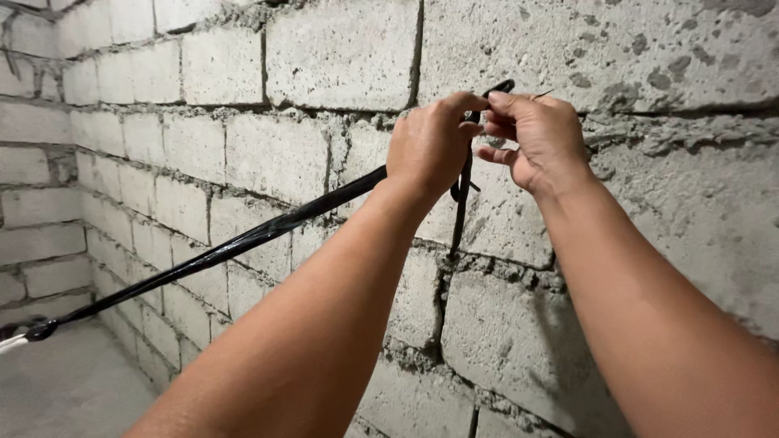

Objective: The person ties a black strap to a cinder block wall to secure a white rod, then spreads a white mosquito net over a bed and adjusts the net along the rod to drape it properly.

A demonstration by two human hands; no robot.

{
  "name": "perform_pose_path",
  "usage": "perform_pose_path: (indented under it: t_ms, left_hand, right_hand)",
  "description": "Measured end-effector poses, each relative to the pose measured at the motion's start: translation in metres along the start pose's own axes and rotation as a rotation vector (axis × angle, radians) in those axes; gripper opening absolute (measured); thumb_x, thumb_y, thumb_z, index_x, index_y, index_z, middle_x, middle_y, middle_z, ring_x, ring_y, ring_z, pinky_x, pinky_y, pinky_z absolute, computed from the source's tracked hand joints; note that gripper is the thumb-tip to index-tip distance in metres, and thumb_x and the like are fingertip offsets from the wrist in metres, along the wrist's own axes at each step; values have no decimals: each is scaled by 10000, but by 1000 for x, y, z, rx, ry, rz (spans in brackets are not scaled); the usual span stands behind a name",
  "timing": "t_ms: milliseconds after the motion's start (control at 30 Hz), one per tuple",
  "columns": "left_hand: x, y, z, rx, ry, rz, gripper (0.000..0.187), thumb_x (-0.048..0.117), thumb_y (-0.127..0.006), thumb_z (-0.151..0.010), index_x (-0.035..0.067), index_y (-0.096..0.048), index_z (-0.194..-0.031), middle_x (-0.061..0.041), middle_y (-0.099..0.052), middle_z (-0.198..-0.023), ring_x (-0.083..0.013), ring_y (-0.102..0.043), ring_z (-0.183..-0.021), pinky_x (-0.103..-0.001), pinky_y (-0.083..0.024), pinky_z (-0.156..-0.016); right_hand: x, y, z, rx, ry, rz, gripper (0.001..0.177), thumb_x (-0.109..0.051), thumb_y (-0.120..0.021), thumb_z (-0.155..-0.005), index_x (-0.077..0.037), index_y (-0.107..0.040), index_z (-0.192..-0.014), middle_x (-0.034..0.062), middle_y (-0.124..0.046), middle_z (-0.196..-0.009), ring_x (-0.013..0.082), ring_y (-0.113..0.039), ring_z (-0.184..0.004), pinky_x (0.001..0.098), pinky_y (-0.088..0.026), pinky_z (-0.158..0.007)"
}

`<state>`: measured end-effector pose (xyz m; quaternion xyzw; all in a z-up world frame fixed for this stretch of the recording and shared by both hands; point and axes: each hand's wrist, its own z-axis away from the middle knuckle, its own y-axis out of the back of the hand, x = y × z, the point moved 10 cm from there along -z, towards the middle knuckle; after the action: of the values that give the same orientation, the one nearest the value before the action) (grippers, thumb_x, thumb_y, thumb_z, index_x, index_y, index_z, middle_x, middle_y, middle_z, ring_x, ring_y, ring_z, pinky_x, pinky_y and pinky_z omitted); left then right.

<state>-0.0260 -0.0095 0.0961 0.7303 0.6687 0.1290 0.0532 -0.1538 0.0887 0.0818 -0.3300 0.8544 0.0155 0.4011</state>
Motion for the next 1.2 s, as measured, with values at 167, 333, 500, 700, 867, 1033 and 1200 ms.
perform_pose_path:
  t_ms: [167,333,500,700,867,1033,1200]
  left_hand:
    - [-2,-7,-1,-67,66,-24,232,289,-695,-922,326,-748,-1144,-49,-794,-926,-235,-768,-837,-406,-577,-739]
    - [-3,-12,-2,-48,100,14,238,288,-713,-900,315,-761,-1131,-86,-781,-903,-296,-750,-851,-432,-565,-748]
    - [3,-15,-10,-20,53,16,234,293,-720,-894,296,-759,-1125,-91,-781,-920,-301,-748,-874,-435,-560,-760]
    - [-2,-16,-21,-33,102,59,262,268,-733,-868,293,-761,-1127,-81,-783,-928,-292,-745,-893,-425,-555,-789]
    - [5,-10,-29,17,49,29,258,262,-741,-882,296,-762,-1137,-84,-782,-941,-299,-743,-903,-431,-558,-783]
    - [7,-15,-33,-51,140,-5,257,304,-706,-898,341,-748,-1149,-46,-782,-956,-250,-761,-870,-410,-577,-739]
    - [8,-16,-39,-27,135,-11,236,283,-703,-918,324,-762,-1142,-63,-787,-951,-268,-752,-885,-414,-566,-763]
  right_hand:
    - [10,1,-13,-35,-43,-47,77,-91,-692,-919,-27,-669,-954,39,-659,-814,134,-637,-713,474,-614,-702]
    - [18,7,-25,-57,-72,-70,58,-95,-687,-901,-43,-687,-926,37,-672,-794,138,-643,-697,470,-601,-677]
    - [11,14,-33,-44,-65,-64,72,-109,-706,-890,-56,-697,-937,25,-682,-778,128,-641,-675,437,-581,-625]
    - [-10,12,-34,-4,60,127,119,-142,-730,-903,-80,-629,-908,19,-654,-779,110,-621,-662,349,-576,-509]
    - [-19,10,-38,-27,98,188,109,-150,-721,-916,-69,-647,-916,26,-659,-801,97,-623,-660,302,-566,-498]
    - [-24,12,-39,-17,127,227,102,-149,-705,-922,-64,-650,-917,38,-664,-784,108,-628,-642,282,-557,-508]
    - [-18,11,-48,-57,68,169,171,-187,-699,-953,-34,-669,-885,62,-667,-776,130,-634,-648,330,-557,-503]
